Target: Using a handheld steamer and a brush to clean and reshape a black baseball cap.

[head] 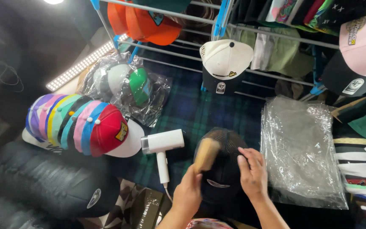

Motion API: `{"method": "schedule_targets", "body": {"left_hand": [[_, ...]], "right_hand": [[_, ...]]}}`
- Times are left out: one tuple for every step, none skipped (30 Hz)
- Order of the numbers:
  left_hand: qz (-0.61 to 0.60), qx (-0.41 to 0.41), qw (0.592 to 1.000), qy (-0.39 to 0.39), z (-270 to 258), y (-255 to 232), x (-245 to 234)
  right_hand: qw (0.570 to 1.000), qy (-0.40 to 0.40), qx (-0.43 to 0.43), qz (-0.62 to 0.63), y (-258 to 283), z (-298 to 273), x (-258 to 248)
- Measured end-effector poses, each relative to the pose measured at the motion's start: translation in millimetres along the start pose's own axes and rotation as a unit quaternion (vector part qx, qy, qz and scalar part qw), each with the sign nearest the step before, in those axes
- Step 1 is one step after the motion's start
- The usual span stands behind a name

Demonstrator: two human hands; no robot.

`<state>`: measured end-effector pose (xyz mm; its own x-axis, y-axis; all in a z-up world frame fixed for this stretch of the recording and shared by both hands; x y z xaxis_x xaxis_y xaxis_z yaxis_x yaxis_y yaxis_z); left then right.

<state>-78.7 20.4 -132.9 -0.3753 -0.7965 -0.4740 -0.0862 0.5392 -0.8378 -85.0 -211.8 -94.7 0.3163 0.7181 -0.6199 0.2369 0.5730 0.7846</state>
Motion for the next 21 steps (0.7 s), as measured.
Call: {"method": "schedule_targets", "body": {"left_hand": [[0.001,0.001,1.0,0.001,-4,28,4],[0.017,-0.055,0.998,0.025,-11,59,13],[0.034,-0.111,0.992,0.049,-18,91,21],[0.033,-0.116,0.992,0.047,-27,94,20],[0.03,-0.144,0.989,0.034,-37,98,18],[0.031,-0.164,0.986,0.017,-35,101,12],[0.032,-0.161,0.986,0.012,-33,72,1],[0.013,-0.126,0.992,0.025,-39,41,-5],[-0.007,-0.091,0.995,0.037,-45,11,-11],[-0.01,-0.098,0.994,0.036,-45,5,-3],[0.085,0.095,0.991,-0.035,-45,-14,0],[0.183,0.29,0.934,-0.104,-40,-33,2],[0.186,0.289,0.933,-0.109,-31,-13,8],[0.095,0.195,0.974,-0.06,-24,13,17],[0.002,0.097,0.995,-0.009,-17,40,28],[0.003,0.099,0.995,-0.008,-21,58,35],[-0.008,-0.026,0.999,0.025,-23,84,43],[-0.017,-0.151,0.987,0.06,-30,111,51],[-0.014,-0.149,0.987,0.064,-30,110,42],[-0.028,-0.17,0.983,0.06,-38,112,36],[-0.042,-0.191,0.979,0.056,-46,113,30]], "right_hand": [[1.0,-0.001,0.0,0.001,4,3,5],[0.998,0.026,-0.028,-0.045,9,3,11],[0.993,0.055,-0.056,-0.09,13,3,16],[0.993,0.06,-0.057,-0.09,10,-2,18],[0.994,0.047,-0.062,-0.078,7,-7,19],[0.995,0.026,-0.072,-0.063,7,-3,23],[0.995,0.024,-0.077,-0.06,7,4,27],[0.995,0.023,-0.084,-0.044,4,0,26],[0.995,0.022,-0.09,-0.027,0,-5,25],[0.995,0.03,-0.089,-0.028,-7,-8,22],[0.991,0.02,-0.125,-0.035,-12,-12,18],[0.985,0.003,-0.166,-0.038,-13,-7,17],[0.985,0.004,-0.171,-0.035,-9,-2,21],[0.991,0.004,-0.135,-0.027,-10,-3,21],[0.995,0.005,-0.098,-0.02,-11,-4,22],[0.995,0.002,-0.098,-0.019,-7,-7,20],[0.996,0.013,-0.082,-0.026,-3,-9,19],[0.997,0.023,-0.063,-0.033,0,-14,18],[0.997,0.02,-0.059,-0.033,12,-22,17],[0.978,-0.052,-0.16,-0.121,30,-35,12],[0.936,-0.123,-0.258,-0.205,48,-49,10]]}}
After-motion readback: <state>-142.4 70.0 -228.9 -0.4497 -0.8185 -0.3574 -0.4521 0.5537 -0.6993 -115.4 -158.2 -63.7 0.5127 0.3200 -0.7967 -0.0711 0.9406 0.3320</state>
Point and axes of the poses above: each hand's wrist, its own z-axis towards the middle knuckle, its own x-axis out of the palm, y = z × x, the point moved 3 cm from there along z, towards the middle knuckle, and after that the axes turned 7 degrees about y, right-handed, at the moved point
